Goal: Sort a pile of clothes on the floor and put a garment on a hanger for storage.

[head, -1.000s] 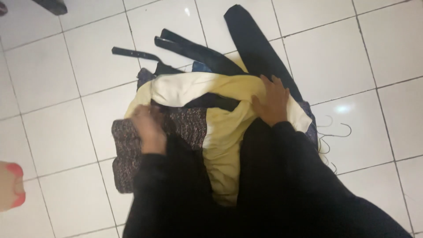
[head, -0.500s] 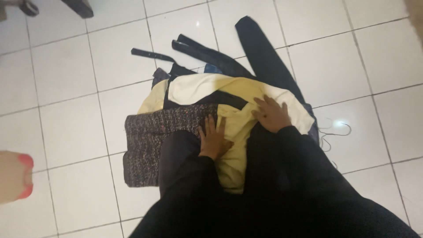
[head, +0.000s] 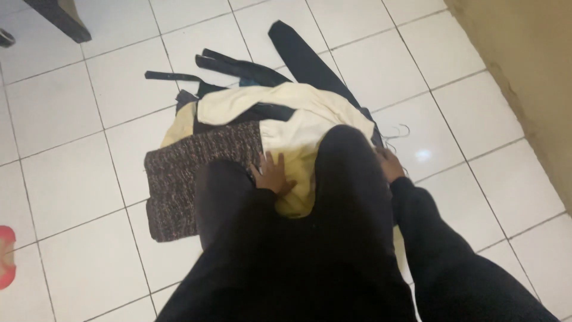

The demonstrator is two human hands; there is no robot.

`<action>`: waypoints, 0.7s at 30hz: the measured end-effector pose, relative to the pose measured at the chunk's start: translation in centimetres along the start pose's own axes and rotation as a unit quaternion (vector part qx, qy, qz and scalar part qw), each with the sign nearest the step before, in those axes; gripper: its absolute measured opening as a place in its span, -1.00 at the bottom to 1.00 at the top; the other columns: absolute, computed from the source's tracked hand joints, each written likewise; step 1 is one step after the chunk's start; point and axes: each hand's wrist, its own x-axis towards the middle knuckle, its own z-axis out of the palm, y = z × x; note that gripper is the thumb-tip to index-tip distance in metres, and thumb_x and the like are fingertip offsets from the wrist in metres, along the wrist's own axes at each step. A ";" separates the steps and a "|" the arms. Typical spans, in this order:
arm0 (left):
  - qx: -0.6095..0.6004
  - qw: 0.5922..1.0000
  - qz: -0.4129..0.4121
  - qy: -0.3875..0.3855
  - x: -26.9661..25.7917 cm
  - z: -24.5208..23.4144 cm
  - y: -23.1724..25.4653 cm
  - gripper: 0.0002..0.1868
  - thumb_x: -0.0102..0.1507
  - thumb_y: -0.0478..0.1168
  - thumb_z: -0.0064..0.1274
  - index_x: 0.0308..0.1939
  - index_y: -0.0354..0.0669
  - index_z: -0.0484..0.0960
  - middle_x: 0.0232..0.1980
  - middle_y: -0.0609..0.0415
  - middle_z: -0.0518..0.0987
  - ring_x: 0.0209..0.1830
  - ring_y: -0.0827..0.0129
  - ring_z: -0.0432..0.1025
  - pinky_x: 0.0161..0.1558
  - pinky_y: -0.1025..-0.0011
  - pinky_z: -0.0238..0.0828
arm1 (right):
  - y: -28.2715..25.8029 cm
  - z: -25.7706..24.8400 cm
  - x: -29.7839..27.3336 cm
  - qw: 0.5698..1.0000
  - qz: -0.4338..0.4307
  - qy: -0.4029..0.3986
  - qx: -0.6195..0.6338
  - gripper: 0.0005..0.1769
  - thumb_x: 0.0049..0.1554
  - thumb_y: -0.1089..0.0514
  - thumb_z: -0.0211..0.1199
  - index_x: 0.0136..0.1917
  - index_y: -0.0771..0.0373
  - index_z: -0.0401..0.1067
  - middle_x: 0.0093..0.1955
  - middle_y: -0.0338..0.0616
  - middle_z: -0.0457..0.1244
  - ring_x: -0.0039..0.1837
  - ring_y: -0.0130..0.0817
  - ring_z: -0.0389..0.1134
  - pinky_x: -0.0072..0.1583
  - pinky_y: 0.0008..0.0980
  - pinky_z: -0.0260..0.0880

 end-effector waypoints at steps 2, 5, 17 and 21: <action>-0.003 1.000 0.000 -0.015 -0.2 0.8 0.3 0.24 0.14 0.44 0.10 0.66 0.05 -0.23 0.69 -0.26 -0.35 0.71 -0.16 -0.47 0.47 -0.44 -0.54 | 3.7 -1.1 1.0 0.997 -0.063 -0.012 -0.032 -0.47 0.28 -0.09 0.12 0.41 0.20 0.39 0.41 0.17 0.26 0.41 -0.03 0.28 0.40 -0.21 0.24; -0.012 0.999 -0.005 -0.040 0.8 2.2 0.0 0.32 0.12 0.49 0.08 0.66 0.07 -0.37 0.68 -0.29 -0.49 0.69 -0.17 -0.57 0.46 -0.41 -0.60 | 9.9 -1.0 3.2 0.981 -0.167 -0.036 -0.093 -0.47 0.26 -0.02 0.12 0.43 0.23 0.36 0.43 0.22 0.22 0.38 -0.02 0.27 0.38 -0.21 0.26; -0.014 0.995 -0.071 -0.063 3.3 5.1 1.9 0.72 -0.16 0.74 0.10 0.61 -0.05 -0.64 0.64 -0.40 -0.68 0.64 -0.21 -0.78 0.42 -0.44 -0.67 | -0.5 -2.0 -3.7 0.991 0.052 -0.019 0.119 -0.27 0.12 0.21 0.37 0.49 0.14 0.18 0.21 0.20 0.29 0.12 -0.13 0.35 0.10 -0.16 0.41; -0.055 0.912 0.020 0.406 6.9 13.8 0.4 0.83 -0.53 0.78 0.08 0.63 0.18 -0.44 0.64 -0.20 -0.55 0.61 -0.03 -0.63 0.37 -0.44 -0.64 | -5.7 -0.8 -4.6 0.970 0.075 0.077 0.220 -0.37 0.17 0.25 0.38 0.43 0.19 0.19 0.16 0.07 0.27 0.09 -0.22 0.35 0.05 -0.19 0.41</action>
